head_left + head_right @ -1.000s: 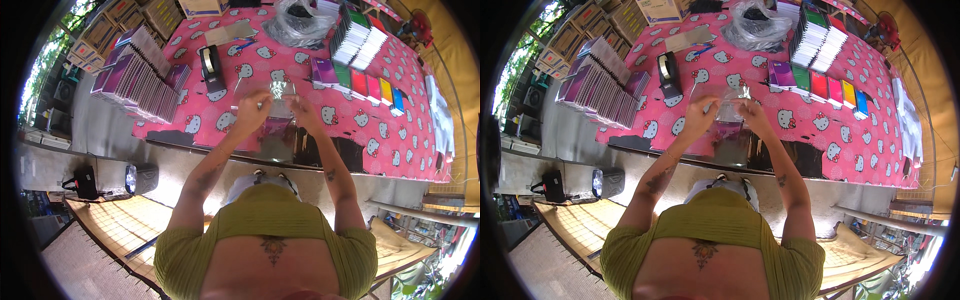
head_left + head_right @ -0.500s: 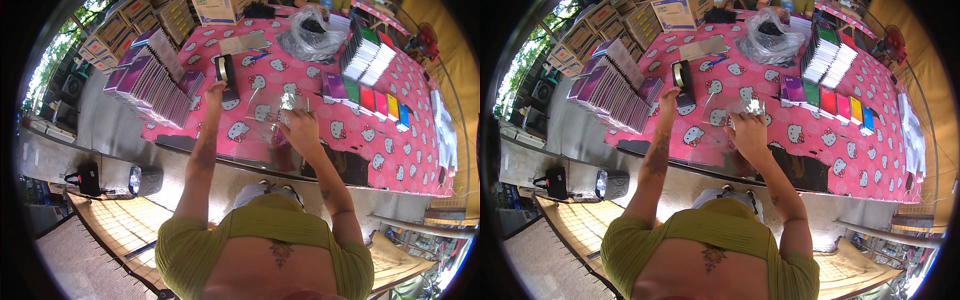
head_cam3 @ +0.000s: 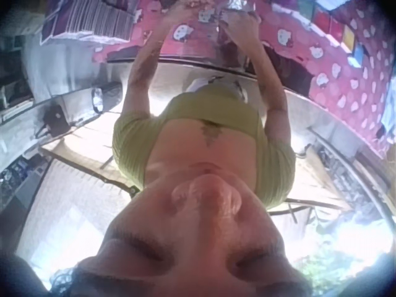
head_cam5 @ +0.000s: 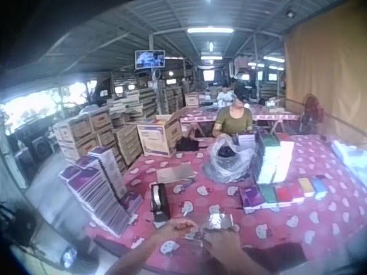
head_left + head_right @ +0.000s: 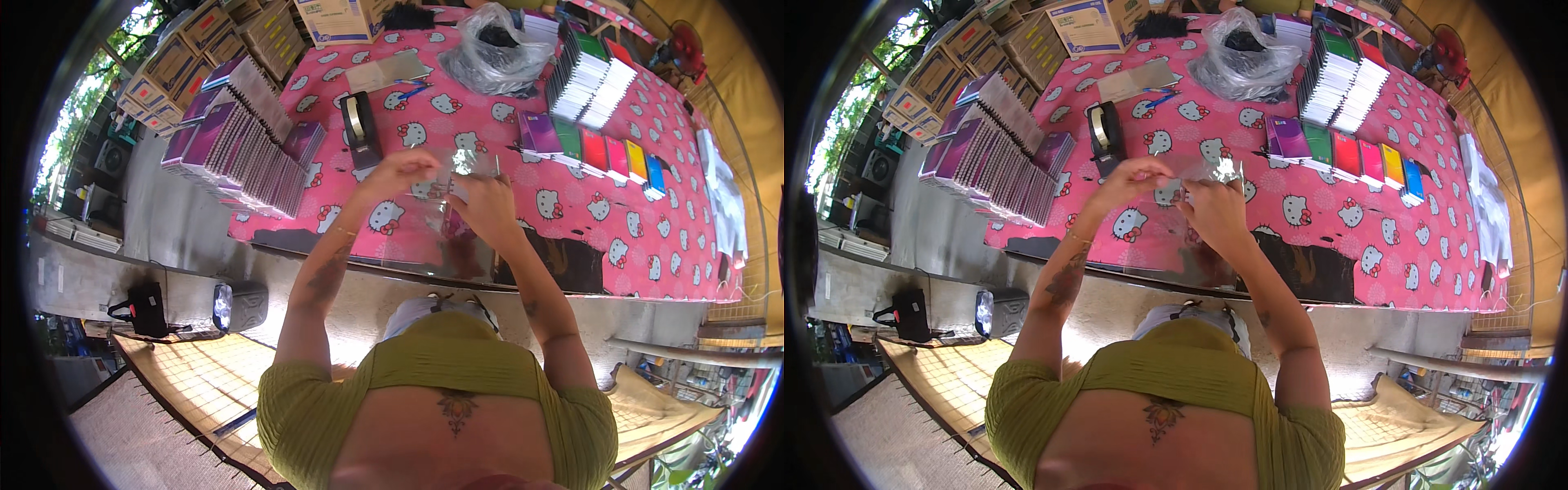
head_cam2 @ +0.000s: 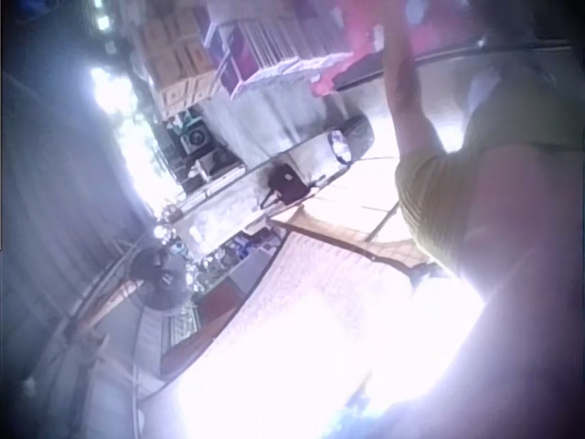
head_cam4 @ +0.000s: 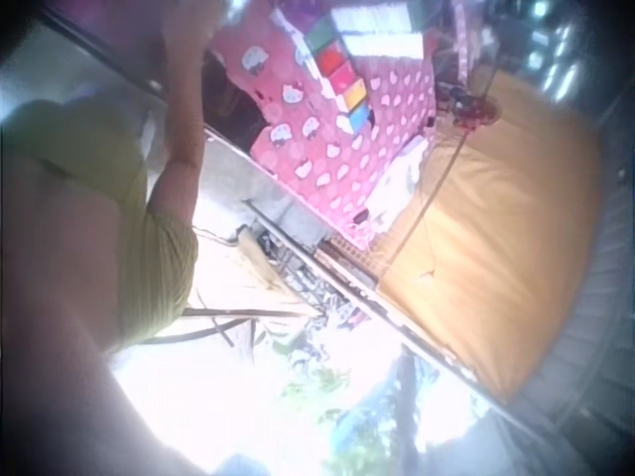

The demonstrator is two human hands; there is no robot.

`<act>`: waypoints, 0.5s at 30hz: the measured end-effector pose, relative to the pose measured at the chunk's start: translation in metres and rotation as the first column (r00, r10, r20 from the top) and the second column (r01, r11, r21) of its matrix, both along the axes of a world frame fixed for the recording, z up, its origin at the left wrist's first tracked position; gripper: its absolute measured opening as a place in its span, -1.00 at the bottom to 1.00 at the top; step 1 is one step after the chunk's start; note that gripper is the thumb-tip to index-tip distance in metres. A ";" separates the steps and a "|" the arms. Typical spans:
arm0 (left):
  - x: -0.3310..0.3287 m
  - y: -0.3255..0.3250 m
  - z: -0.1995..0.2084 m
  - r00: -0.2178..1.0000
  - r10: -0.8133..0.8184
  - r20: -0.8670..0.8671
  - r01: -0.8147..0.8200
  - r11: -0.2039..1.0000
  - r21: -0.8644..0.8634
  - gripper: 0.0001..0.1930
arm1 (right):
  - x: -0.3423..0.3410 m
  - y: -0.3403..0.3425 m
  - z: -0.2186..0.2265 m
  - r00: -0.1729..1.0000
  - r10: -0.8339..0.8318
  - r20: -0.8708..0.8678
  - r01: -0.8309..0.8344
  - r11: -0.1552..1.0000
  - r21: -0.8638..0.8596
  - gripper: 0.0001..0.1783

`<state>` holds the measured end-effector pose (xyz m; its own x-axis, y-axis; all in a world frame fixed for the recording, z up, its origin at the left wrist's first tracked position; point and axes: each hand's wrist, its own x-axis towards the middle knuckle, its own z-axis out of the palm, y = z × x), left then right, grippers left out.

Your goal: The person places notebooks into clear plastic bags, uses a tape dispenser to seal the bags, and stacks the packaged notebooks on a table.

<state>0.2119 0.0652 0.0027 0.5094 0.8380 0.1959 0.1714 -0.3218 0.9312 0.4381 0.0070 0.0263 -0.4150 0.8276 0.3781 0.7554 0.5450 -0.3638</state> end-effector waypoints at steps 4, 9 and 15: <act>0.016 0.013 0.011 0.975 -0.100 -0.197 0.127 0.984 0.128 -0.81 | -0.001 0.004 0.008 0.995 -0.011 0.103 0.018 0.998 -0.060 -0.59; 0.018 0.015 0.014 0.978 -0.074 -0.194 0.123 0.958 0.259 -0.85 | 0.055 -0.009 0.012 0.963 -0.178 -0.202 0.190 0.981 0.041 -0.43; 0.055 0.025 0.006 0.943 -0.051 -0.328 0.207 0.863 0.461 -0.90 | 0.068 -0.010 -0.075 0.967 0.085 -0.240 -0.100 0.993 -0.054 -0.32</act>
<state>0.2673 0.0897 0.0091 0.7048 0.5987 0.3807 0.3366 -0.7545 0.5634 0.5059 -0.0026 -0.0490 -0.3958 0.8158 0.4216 0.5905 0.5777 -0.5636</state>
